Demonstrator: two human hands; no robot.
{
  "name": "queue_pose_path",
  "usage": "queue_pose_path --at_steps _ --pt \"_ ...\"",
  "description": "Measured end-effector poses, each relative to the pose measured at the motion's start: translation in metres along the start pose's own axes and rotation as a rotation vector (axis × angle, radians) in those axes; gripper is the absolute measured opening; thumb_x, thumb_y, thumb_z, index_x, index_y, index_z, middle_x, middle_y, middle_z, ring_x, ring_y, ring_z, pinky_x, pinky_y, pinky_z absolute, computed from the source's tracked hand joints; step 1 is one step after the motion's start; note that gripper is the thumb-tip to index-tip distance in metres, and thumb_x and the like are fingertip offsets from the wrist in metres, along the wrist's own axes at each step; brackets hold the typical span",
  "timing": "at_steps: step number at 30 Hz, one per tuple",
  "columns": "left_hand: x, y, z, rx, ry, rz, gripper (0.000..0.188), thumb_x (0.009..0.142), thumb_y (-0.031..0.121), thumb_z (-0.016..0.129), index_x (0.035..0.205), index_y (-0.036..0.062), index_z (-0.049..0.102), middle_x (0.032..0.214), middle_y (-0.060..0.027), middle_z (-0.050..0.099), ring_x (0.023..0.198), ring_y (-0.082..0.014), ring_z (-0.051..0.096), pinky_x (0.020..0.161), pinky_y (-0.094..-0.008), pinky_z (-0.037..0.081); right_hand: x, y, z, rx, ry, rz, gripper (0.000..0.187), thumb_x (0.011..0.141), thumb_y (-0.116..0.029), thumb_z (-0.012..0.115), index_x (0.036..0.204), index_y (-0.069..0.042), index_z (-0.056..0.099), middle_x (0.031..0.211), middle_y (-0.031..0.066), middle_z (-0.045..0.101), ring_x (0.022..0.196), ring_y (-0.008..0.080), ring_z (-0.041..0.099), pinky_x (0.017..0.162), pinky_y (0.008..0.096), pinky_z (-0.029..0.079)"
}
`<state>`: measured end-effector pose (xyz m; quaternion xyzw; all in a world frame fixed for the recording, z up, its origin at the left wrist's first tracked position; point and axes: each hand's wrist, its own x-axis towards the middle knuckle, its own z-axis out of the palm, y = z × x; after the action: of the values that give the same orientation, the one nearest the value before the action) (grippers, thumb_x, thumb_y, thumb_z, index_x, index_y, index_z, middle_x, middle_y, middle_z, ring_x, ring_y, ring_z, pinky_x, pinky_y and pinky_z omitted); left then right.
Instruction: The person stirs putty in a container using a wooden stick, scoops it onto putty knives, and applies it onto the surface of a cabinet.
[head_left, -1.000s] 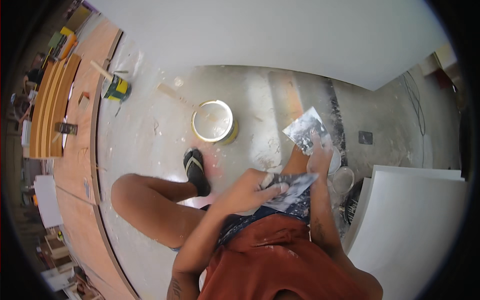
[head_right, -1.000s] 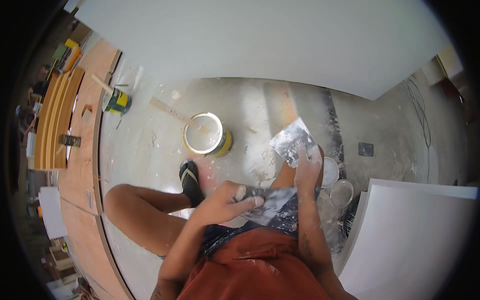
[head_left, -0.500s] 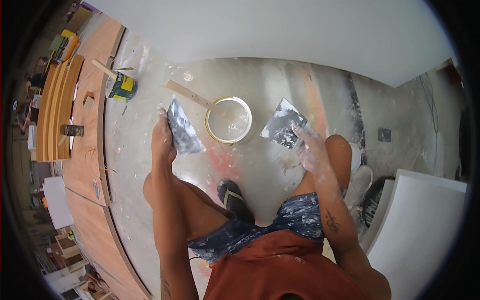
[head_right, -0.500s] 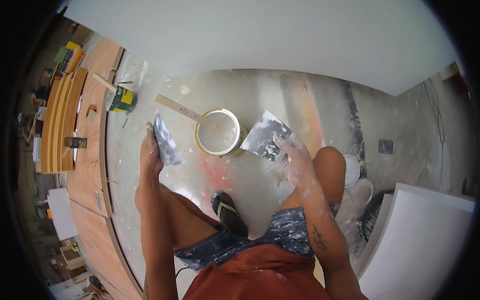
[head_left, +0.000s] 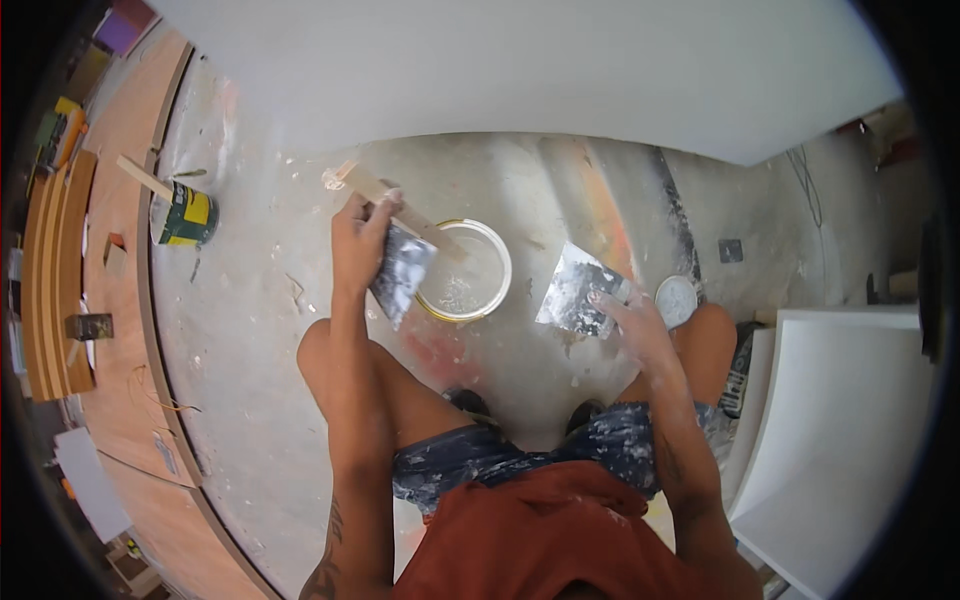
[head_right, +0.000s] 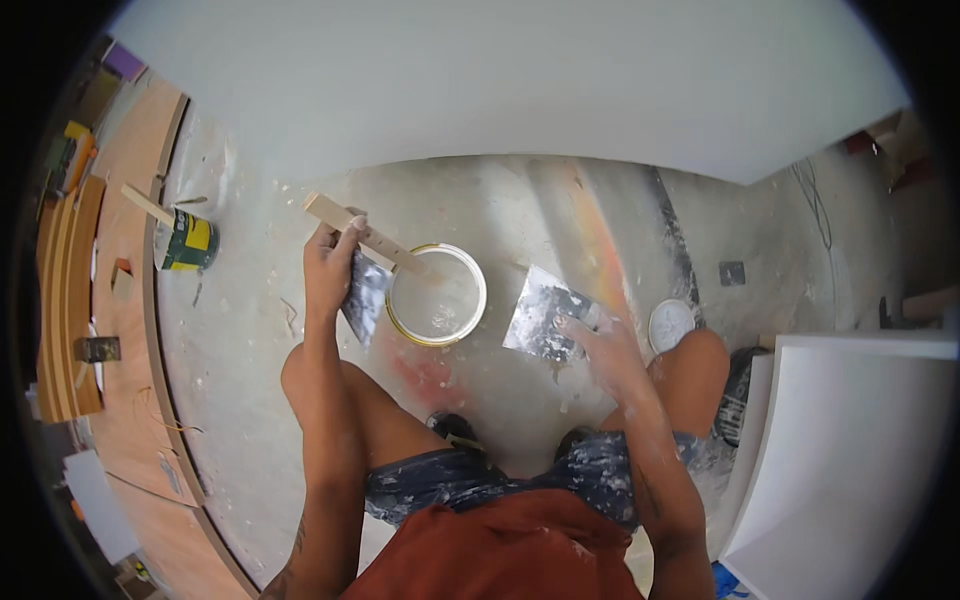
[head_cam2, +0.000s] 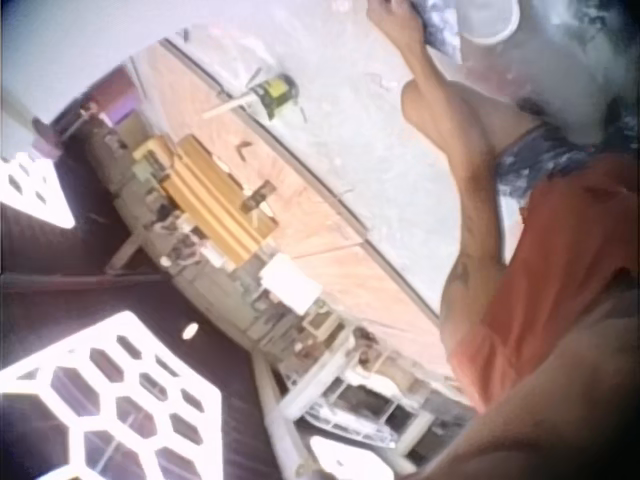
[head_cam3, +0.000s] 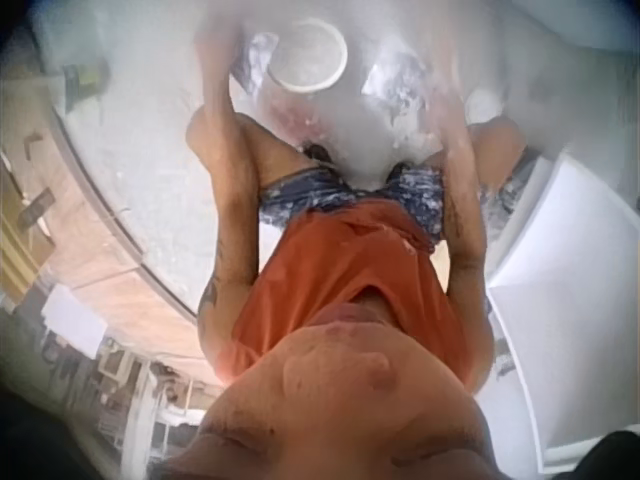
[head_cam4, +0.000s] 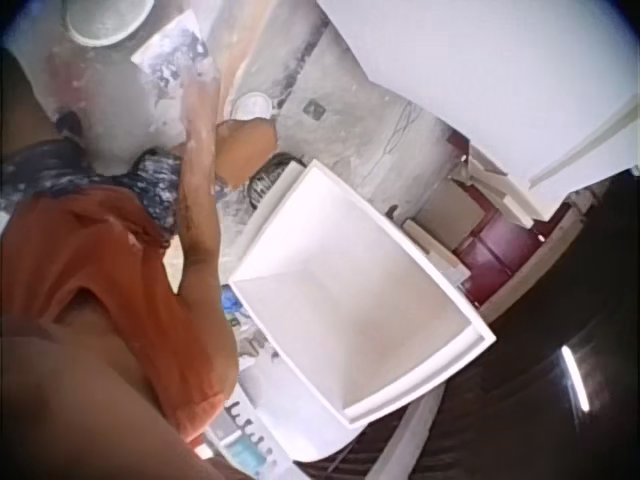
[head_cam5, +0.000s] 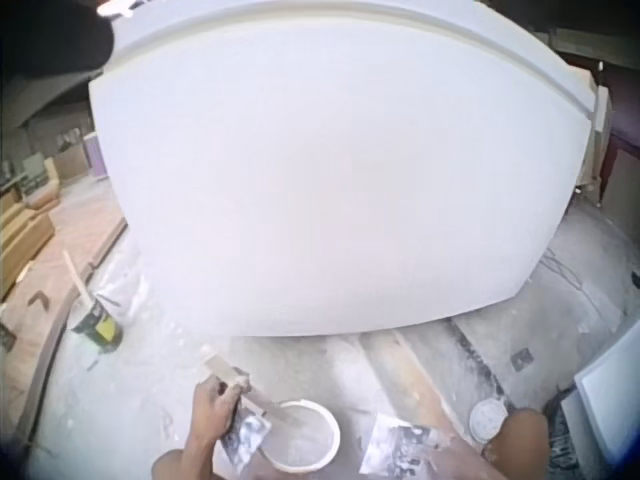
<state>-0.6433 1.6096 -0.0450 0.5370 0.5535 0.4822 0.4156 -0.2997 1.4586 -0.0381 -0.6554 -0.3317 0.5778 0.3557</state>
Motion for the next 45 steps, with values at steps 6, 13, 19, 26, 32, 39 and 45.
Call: queue_pose_path --at_steps 6,13,19,26,32,39,45 --pt "-0.006 0.067 -0.016 0.329 -0.226 0.095 0.035 0.089 0.029 0.066 0.107 -0.0007 0.066 0.073 -0.0109 0.065 0.068 -0.0141 0.059 0.066 -0.0309 0.046 -0.008 -0.064 0.048 -0.513 0.012 -0.059 0.041 0.091 -0.029 0.065 0.115 0.004 0.064 0.099 0.0109 0.07 0.093 0.0181 0.062 0.086 0.0307 0.047" --pt "0.013 0.006 -0.025 0.108 -0.173 0.129 0.041 0.09 0.032 0.064 0.114 -0.001 0.063 0.064 -0.0051 0.055 0.062 -0.0183 0.055 0.062 -0.0338 0.046 0.04 -0.078 0.097 -1.036 -0.315 -0.453 0.034 0.092 -0.021 0.059 0.115 0.003 0.063 0.115 0.02 0.065 0.109 0.0343 0.059 0.095 0.0363 0.046" --pt "0.031 -0.047 -0.101 -0.77 0.541 -0.495 0.039 0.099 0.047 0.052 0.096 0.0092 0.06 0.065 0.0031 0.039 0.053 -0.0102 0.036 0.048 -0.0238 0.027 0.081 -0.045 0.174 -1.285 -0.536 -0.626 0.021 0.086 -0.007 0.055 0.101 0.001 0.067 0.107 0.0185 0.067 0.106 0.0317 0.062 0.089 0.0425 0.05" --pt "0.025 -0.062 -0.108 -1.039 0.376 -0.457 0.024 0.096 0.016 0.061 0.113 -0.0007 0.058 0.103 -0.0093 0.065 0.083 -0.0207 0.067 0.074 -0.0341 0.058 0.146 0.022 0.213 -1.61 -0.67 -0.609 0.015 0.08 -0.006 0.056 0.081 -0.002 0.071 0.094 0.0215 0.069 0.092 0.0319 0.068 0.074 0.0427 0.054" --pt "-0.029 0.004 -0.118 -1.093 0.362 -0.25 0.025 0.092 0.002 0.06 0.116 -0.0042 0.056 0.11 -0.0147 0.065 0.102 -0.0258 0.065 0.097 -0.0402 0.052 0.142 -0.007 0.164 -1.342 -0.675 -0.707 0.026 0.076 -0.002 0.05 0.092 -0.002 0.071 0.098 0.0175 0.069 0.096 0.0367 0.065 0.084 0.0463 0.051" --pt "-0.079 0.052 -0.112 -0.409 0.239 -0.316 0.034 0.095 0.022 0.058 0.117 -0.0047 0.058 0.103 -0.0112 0.068 0.089 -0.0195 0.068 0.084 -0.0321 0.054 0.104 -0.059 0.118 -0.835 -0.56 -0.707 0.028 0.09 -0.012 0.059 0.114 -0.001 0.068 0.118 0.017 0.066 0.108 0.0317 0.062 0.097 0.039 0.046" --pt "-0.135 -0.042 -0.068 -0.626 0.333 -0.553 0.031 0.094 0.022 0.061 0.11 -0.0034 0.061 0.1 -0.012 0.068 0.085 -0.0172 0.068 0.079 -0.0311 0.056 0.08 -0.042 0.106 -0.382 -0.473 -0.896 0.026 0.089 -0.005 0.061 0.114 -0.004 0.07 0.111 0.0147 0.07 0.105 0.0283 0.063 0.096 0.0365 0.047"
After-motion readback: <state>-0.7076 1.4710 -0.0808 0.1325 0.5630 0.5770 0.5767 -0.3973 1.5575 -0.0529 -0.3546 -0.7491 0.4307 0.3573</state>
